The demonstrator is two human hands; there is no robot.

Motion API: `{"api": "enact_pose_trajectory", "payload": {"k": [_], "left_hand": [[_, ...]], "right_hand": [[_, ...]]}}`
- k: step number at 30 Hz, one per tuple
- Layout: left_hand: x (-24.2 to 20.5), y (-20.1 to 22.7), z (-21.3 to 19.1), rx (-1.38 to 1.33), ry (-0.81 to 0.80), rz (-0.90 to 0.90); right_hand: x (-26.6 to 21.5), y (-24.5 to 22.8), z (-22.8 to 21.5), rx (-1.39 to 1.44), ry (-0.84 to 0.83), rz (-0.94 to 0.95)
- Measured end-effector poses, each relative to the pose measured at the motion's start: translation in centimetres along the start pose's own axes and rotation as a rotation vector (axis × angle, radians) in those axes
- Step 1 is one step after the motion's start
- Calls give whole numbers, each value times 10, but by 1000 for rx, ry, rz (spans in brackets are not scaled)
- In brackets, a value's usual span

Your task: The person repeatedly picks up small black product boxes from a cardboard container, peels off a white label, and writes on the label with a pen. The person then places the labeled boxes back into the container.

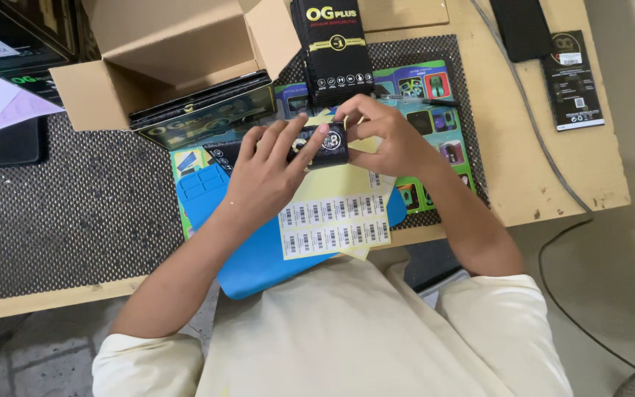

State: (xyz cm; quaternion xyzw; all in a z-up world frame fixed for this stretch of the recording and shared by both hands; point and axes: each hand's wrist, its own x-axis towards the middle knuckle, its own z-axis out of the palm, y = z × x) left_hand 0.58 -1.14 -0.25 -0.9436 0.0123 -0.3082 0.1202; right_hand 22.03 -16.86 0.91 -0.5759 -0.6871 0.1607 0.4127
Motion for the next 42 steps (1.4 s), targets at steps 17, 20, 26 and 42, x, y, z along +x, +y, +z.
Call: {"api": "enact_pose_trajectory", "payload": {"k": [17,20,26,42], "left_hand": [[-3,-4,-2,-490,-333,-171],[3,-1,-16,-1007,-309,-215],[2,16,-6,-1479,-221,-371],[8,3,-7,-1606,247,-575]], "right_hand": [[-3,15,-12,510,1137,226],[-8,23,6,432,952,244],[-11,24,25,194,752,191],[8,-22,18,379,71,145]]}}
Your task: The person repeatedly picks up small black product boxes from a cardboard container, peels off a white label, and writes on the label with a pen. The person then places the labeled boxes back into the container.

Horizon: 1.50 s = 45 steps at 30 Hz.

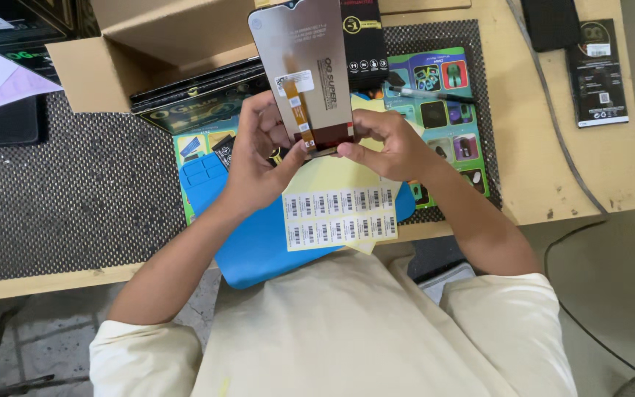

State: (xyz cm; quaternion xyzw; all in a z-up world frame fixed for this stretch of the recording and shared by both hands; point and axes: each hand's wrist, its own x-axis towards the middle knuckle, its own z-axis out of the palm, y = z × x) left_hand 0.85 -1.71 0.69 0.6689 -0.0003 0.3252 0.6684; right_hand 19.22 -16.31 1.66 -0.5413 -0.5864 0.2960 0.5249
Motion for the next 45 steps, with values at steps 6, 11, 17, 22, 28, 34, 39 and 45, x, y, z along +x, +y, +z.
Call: {"api": "enact_pose_trajectory", "payload": {"k": [6,11,17,22,28,34,39,45], "left_hand": [[-1,1,-7,19,-84,44],[-7,-13,4,60,-102,50],[-10,-26,13,-39,-68,-37],[-16,-34,15,-74,-20,-53],[-14,-25,12,-120,-50,-24],[-14,-24,7,-167,-104,-6],[-14,-21,7,-130,-115,6],[-12,-30,6,-85,-61,56]], "right_hand": [[-7,17,5,245,55,69],[-8,35,10,262,107,45],[-16,56,16,369,259,107],[-11,36,17,390,327,117],[-9,30,13,445,324,123],[-9,29,11,453,305,98],[-11,27,9,451,287,111],[-8,23,17,467,238,102]]}}
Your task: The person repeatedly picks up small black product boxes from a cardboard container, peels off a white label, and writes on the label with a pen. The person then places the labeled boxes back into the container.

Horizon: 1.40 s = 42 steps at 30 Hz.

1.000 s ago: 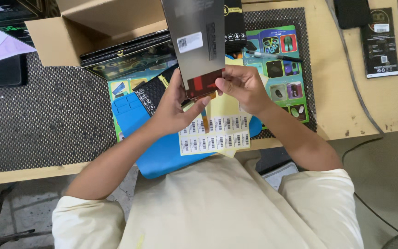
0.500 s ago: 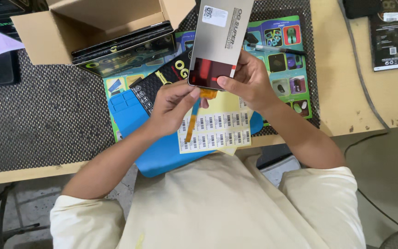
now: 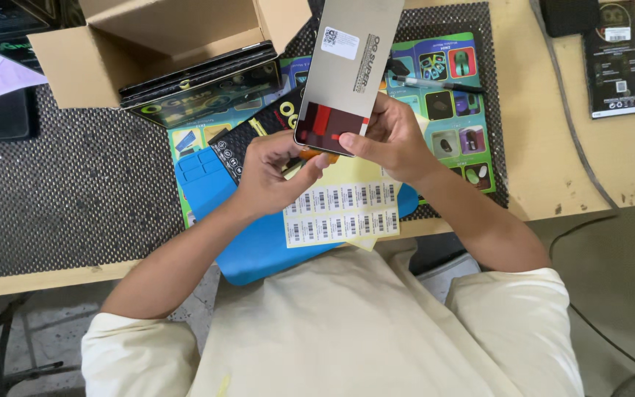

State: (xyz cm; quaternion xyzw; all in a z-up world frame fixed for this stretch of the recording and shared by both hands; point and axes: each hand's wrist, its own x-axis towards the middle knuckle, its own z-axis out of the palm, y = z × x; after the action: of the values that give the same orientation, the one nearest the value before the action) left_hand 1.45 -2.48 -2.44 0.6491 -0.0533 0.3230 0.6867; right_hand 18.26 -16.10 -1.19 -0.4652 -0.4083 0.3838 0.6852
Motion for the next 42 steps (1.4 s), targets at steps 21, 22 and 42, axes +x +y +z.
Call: {"api": "enact_pose_trajectory", "payload": {"k": [21,22,42], "left_hand": [[2,13,11,-61,-33,-291],[0,11,10,-62,-35,-289],[6,50,5,270,-232,-258]], "right_hand": [[2,-11,-9,-95,106,-140],[2,-9,-13,-97,108,-142],[18,-3,-63,-140,329,-291]]}}
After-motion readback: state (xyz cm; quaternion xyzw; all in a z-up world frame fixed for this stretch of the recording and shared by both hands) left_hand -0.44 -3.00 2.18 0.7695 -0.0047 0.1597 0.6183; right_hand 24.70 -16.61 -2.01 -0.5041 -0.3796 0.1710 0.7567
